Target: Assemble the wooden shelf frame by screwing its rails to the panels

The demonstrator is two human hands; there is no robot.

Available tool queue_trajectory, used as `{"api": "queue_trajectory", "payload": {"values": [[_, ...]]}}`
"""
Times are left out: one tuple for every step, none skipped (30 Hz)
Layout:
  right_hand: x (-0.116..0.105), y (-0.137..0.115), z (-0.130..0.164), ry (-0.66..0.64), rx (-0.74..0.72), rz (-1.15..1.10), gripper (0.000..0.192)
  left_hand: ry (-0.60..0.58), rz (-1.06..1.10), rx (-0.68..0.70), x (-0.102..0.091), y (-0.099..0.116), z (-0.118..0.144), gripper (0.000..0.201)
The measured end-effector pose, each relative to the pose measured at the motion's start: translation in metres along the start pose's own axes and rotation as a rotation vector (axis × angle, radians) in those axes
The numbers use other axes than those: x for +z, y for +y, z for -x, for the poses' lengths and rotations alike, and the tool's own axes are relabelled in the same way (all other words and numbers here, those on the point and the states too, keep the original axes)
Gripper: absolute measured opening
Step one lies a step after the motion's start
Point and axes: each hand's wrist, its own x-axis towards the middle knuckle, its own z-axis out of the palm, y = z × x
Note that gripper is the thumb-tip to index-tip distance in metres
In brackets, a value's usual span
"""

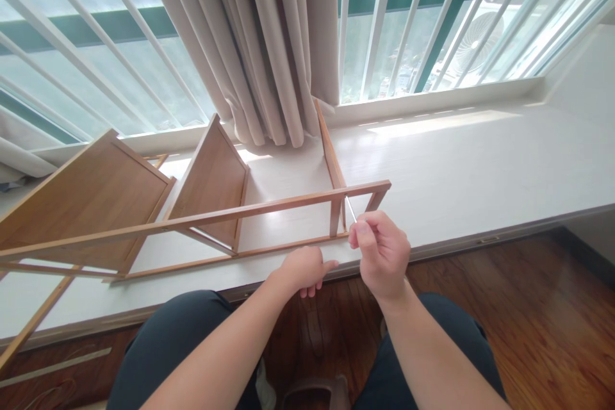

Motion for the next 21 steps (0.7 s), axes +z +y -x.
{"api": "queue_trajectory", "payload": {"values": [[0.000, 0.000, 0.000, -0.002, 0.014, -0.013, 0.021, -0.003, 0.014, -0.003, 0.000, 0.000, -0.001, 0.065], [0.000, 0.000, 0.000, -0.004, 0.027, -0.024, 0.021, -0.002, 0.027, -0.006, 0.000, 0.000, -0.002, 0.066], [0.000, 0.000, 0.000, -0.005, 0.037, -0.033, 0.021, 0.000, 0.040, -0.009, 0.000, 0.000, -0.003, 0.066], [0.000, -0.001, 0.000, -0.005, 0.043, -0.041, 0.021, 0.003, 0.053, -0.009, 0.000, -0.001, -0.004, 0.067], [0.000, -0.001, 0.000, -0.005, 0.045, -0.047, 0.021, 0.006, 0.064, -0.008, 0.000, -0.002, -0.005, 0.067], [0.000, -0.002, -0.001, -0.004, 0.044, -0.053, 0.022, 0.008, 0.073, -0.007, 0.000, -0.003, -0.006, 0.067], [0.000, -0.002, -0.001, -0.005, 0.044, -0.058, 0.022, 0.008, 0.081, -0.007, 0.001, -0.004, -0.007, 0.068], [0.000, -0.003, -0.001, -0.005, 0.043, -0.062, 0.023, 0.006, 0.087, -0.008, 0.001, -0.004, -0.008, 0.068], [0.000, -0.003, -0.001, -0.007, 0.044, -0.065, 0.023, 0.003, 0.092, -0.008, 0.001, -0.005, -0.009, 0.069], [0.001, -0.003, -0.001, -0.009, 0.048, -0.070, 0.023, 0.000, 0.096, -0.009, 0.001, -0.005, -0.009, 0.069], [0.001, -0.003, -0.001, -0.009, 0.054, -0.077, 0.023, -0.004, 0.100, -0.010, 0.001, -0.006, -0.010, 0.070], [0.001, -0.003, -0.001, -0.009, 0.062, -0.086, 0.023, -0.006, 0.105, -0.011, 0.001, -0.006, -0.011, 0.070], [0.001, -0.004, -0.001, -0.009, 0.073, -0.098, 0.023, -0.008, 0.108, -0.012, 0.002, -0.006, -0.012, 0.070], [0.001, -0.004, -0.001, -0.008, 0.084, -0.111, 0.023, -0.010, 0.111, -0.013, 0.002, -0.007, -0.012, 0.070], [0.001, -0.004, 0.000, -0.009, 0.093, -0.123, 0.024, -0.011, 0.114, -0.013, 0.002, -0.007, -0.013, 0.070], [0.001, -0.004, 0.000, -0.010, 0.101, -0.133, 0.024, -0.012, 0.115, -0.013, 0.003, -0.007, -0.014, 0.070], [0.001, -0.004, 0.001, -0.010, 0.107, -0.140, 0.025, -0.012, 0.116, -0.012, 0.003, -0.007, -0.014, 0.071], [0.002, -0.004, 0.001, -0.011, 0.112, -0.143, 0.025, -0.012, 0.116, -0.010, 0.002, -0.007, -0.014, 0.071], [0.002, -0.003, 0.001, -0.011, 0.115, -0.144, 0.025, -0.012, 0.116, -0.008, 0.002, -0.007, -0.014, 0.072], [0.002, -0.003, 0.001, -0.010, 0.117, -0.142, 0.025, -0.013, 0.115, -0.007, 0.002, -0.006, -0.014, 0.072], [0.003, -0.003, 0.001, -0.010, 0.120, -0.140, 0.025, -0.014, 0.114, -0.005, 0.001, -0.005, -0.013, 0.072]]}}
